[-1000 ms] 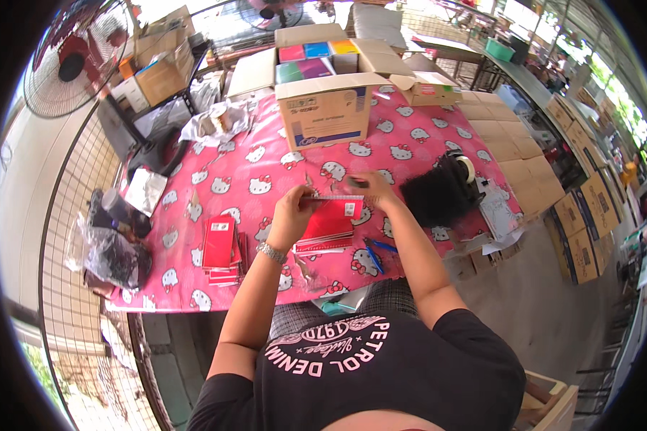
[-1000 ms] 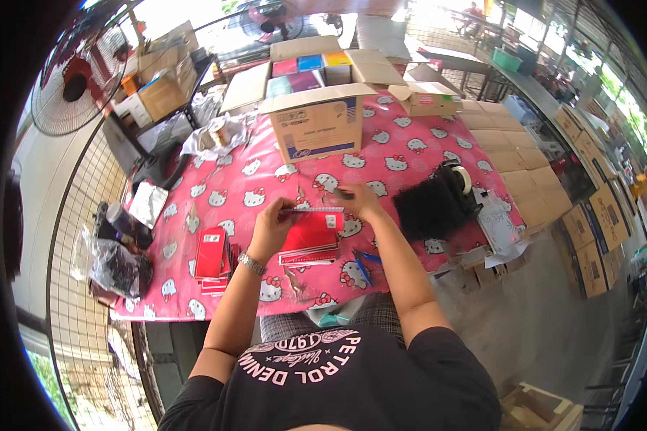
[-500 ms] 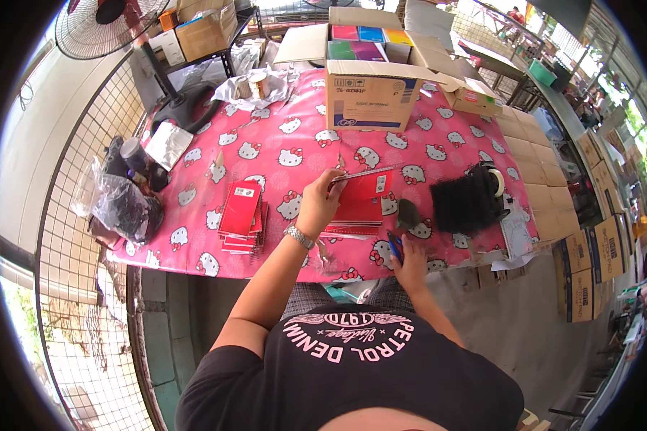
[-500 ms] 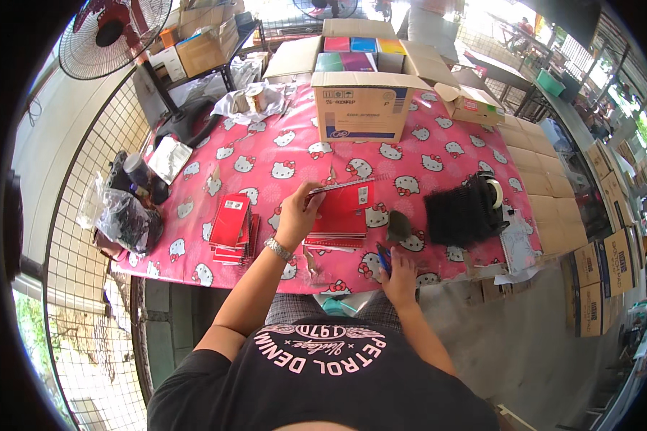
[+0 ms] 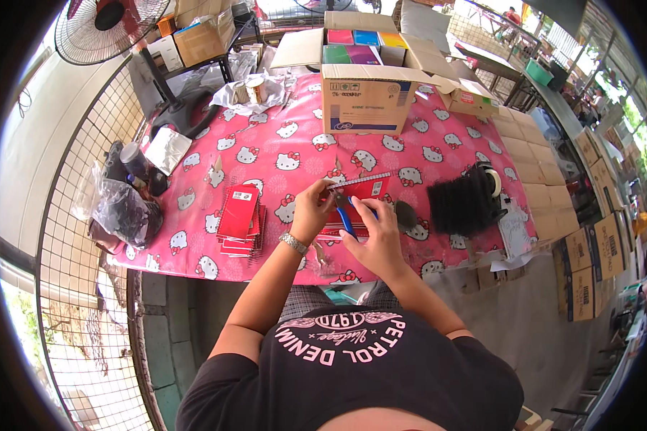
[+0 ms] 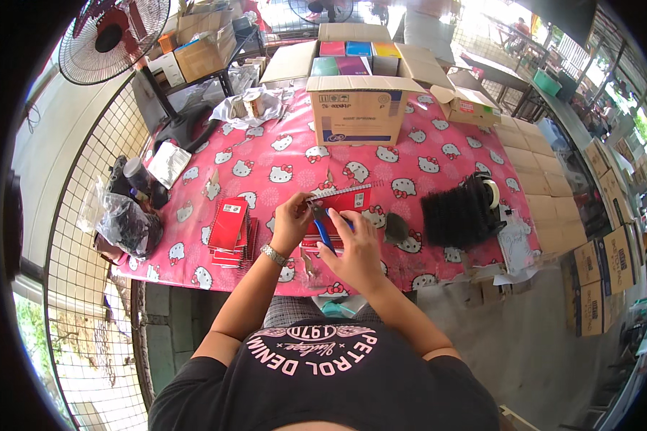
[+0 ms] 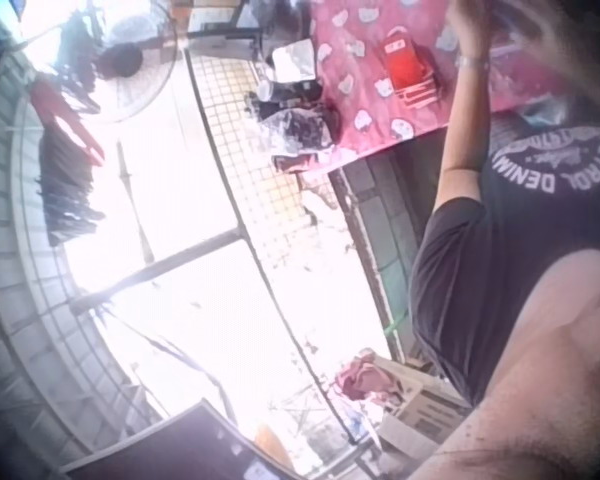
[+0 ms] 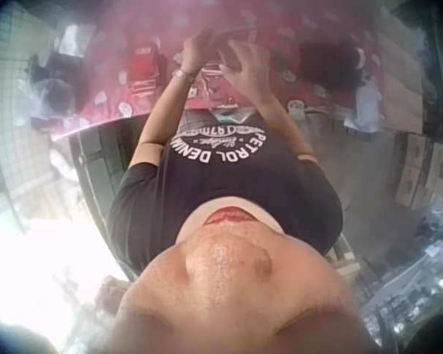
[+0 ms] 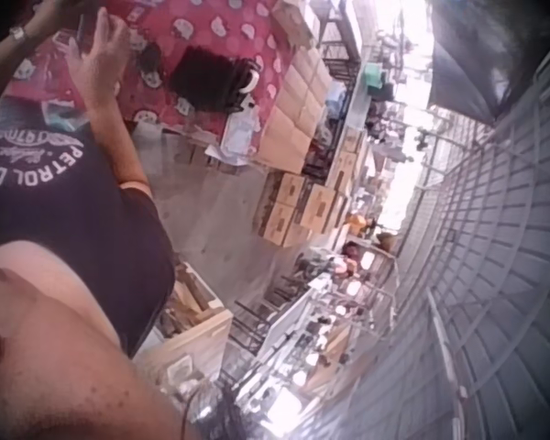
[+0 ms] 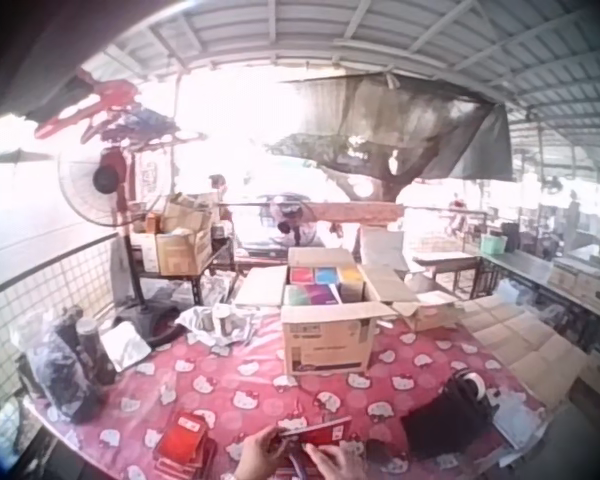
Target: The person assembles small red notepads by hand by inserting a spiral binding through pre-punched holes in a stack of paper and covers, then uses pliers to crimp the ends of the binding.
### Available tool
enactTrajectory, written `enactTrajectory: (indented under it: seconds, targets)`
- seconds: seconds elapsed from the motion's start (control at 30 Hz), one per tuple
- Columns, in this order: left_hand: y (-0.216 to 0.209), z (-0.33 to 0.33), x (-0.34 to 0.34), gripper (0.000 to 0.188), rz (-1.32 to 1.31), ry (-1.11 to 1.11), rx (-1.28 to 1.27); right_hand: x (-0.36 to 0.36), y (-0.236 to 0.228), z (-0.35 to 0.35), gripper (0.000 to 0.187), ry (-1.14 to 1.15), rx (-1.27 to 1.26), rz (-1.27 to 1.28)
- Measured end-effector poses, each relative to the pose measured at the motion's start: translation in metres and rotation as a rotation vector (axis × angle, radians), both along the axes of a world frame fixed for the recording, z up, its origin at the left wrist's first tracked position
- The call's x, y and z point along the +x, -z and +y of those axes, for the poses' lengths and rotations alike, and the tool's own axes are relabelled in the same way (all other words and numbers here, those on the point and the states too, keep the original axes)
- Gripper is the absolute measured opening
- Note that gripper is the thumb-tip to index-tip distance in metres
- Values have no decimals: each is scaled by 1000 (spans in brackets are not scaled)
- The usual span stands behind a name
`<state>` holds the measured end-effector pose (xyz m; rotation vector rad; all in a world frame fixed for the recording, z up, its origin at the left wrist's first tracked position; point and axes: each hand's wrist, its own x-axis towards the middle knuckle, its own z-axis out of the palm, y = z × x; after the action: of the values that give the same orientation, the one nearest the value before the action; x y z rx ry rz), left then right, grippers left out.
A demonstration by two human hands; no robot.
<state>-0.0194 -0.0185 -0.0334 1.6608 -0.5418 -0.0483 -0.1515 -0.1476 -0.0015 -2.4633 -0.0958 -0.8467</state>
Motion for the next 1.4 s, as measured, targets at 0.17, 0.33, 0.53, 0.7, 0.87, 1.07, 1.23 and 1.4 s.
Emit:
enactTrajectory:
  seconds: [0.17,0.33,0.53,0.7,0.87,1.07,1.23,1.4]
  targets:
    - [15,6,2,18,-219,-94,68,-2,-4,1,55,-120,252,206]
    - [-9,16,-9,23,-442,-172,80,-6,-4,-7,49,-512,1469,567]
    - [-101,77,16,12,-812,-381,547,-37,86,-68,56,161,470,162]
    - [-91,112,58,21,-407,-271,1273,-55,144,-78,54,196,61,322]
    - [-12,138,64,43,-439,-328,1258,8,133,-145,26,506,-83,21]
    - [-17,33,-8,38,-782,168,708,47,158,-211,20,722,-415,682]
    - [4,4,-35,34,-853,251,881,62,163,-198,19,837,-499,576]
    - [-2,13,-36,25,-876,297,816,61,161,-198,20,882,-478,527]
